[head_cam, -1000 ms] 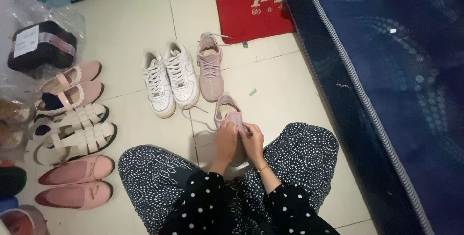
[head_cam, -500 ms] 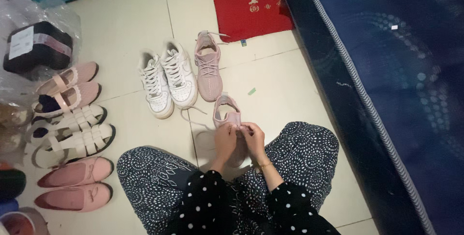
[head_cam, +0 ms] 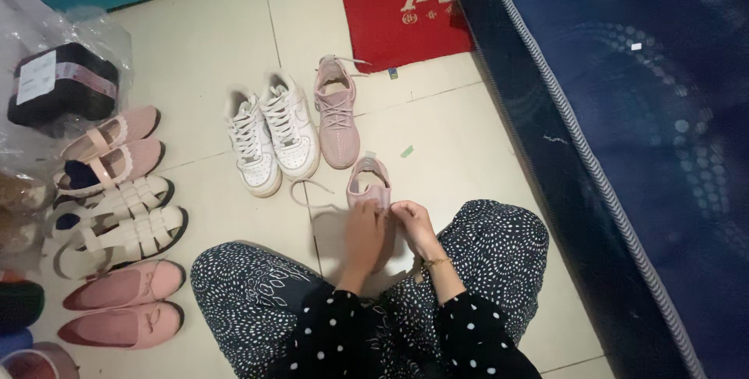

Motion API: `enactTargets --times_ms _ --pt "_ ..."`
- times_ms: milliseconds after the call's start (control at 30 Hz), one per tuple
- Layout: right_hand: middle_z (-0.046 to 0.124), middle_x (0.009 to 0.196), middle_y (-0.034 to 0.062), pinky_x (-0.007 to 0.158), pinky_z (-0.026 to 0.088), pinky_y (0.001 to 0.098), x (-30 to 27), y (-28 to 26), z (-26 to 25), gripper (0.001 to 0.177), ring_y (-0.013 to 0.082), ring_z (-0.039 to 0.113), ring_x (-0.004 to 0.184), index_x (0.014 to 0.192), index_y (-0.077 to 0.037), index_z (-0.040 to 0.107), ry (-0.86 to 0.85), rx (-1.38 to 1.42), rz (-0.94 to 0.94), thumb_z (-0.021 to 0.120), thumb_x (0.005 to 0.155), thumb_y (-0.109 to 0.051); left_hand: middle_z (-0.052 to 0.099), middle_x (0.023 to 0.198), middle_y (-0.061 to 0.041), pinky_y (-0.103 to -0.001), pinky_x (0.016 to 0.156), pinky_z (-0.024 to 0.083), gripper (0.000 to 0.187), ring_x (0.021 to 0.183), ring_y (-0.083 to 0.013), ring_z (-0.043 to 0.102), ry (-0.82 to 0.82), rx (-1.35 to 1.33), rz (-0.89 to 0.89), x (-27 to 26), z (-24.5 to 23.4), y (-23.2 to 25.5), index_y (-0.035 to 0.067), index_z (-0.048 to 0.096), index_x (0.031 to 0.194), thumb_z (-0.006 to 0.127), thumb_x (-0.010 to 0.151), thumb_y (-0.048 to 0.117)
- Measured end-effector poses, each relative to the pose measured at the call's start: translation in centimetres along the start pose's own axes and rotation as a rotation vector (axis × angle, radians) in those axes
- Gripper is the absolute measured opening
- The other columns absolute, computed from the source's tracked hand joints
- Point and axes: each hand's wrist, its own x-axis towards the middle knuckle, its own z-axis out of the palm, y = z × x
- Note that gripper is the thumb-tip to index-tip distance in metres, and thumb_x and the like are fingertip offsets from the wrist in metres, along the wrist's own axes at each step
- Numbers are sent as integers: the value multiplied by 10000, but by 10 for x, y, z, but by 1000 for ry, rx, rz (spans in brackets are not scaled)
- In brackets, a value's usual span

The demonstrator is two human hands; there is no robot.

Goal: The person sits on the floor and unlaces a pink sneaker, then re-laces it by threading the laces through the eyelets and tying a bow. Other shoes are visible nearby but not handled.

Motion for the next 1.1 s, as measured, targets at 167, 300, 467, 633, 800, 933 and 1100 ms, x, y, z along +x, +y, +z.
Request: enactTargets --times_ms 167,300,467,633,800,933,1100 --pt "662 816 -3 584 457 218 -4 5 7 120 73 567 670 1009 -14 713 8 -60 -50 626 993 -96 657 1065 -179 -481 900 481 191 1037 -391 603 58 -73 30 -3 2 -12 37 656 1072 543 980 160" --pt "706 854 -4 682 523 196 -5 6 2 101 51 627 739 1022 -9 709 -12 -132 -154 646 968 -66 662 1071 -167 -476 911 471 193 1048 -378 605 -17 -20 10 2 4 -6 63 675 1086 543 982 156" --pt "663 832 -8 655 483 208 4 16 2 68 48 574 723 983 -4 699 26 -156 -208 658 984 -59 602 1280 -148 -486 961 444 331 1191 -347 541 62 180 284 3 -15 9 85 679 1190 621 870 146" --pt "705 862 13 687 518 237 -10 6 3 47 87 631 758 948 -30 678 206 -305 -285 664 958 -73 583 1307 -75 -478 948 374 373 1216 -263 511 68 272 363 6 -20 16 113 744 1138 693 789 232" --pt "666 860 99 739 614 369 -41 -61 -20 65 187 701 768 945 -36 576 493 -132 -451 532 993 -32 603 1271 -36 -435 907 382 270 1171 -236 528 144 276 399 12 -23 5 152 779 1020 729 775 255" --pt "628 1031 98 758 573 312 -76 -175 -88 65 158 631 851 1148 -31 444 693 -64 -977 498 1137 -65 607 1265 -47 -417 895 394 304 1149 -236 528 160 302 383 8 -24 1 135 762 1024 738 745 251" --pt "715 1067 163 706 609 267 -117 -274 -103 98 199 765 819 1156 -34 433 585 121 -918 443 1141 -131 582 1255 -103 -463 912 386 452 1162 -285 504 56 200 421 8 -31 -7 126 728 1191 731 761 265"
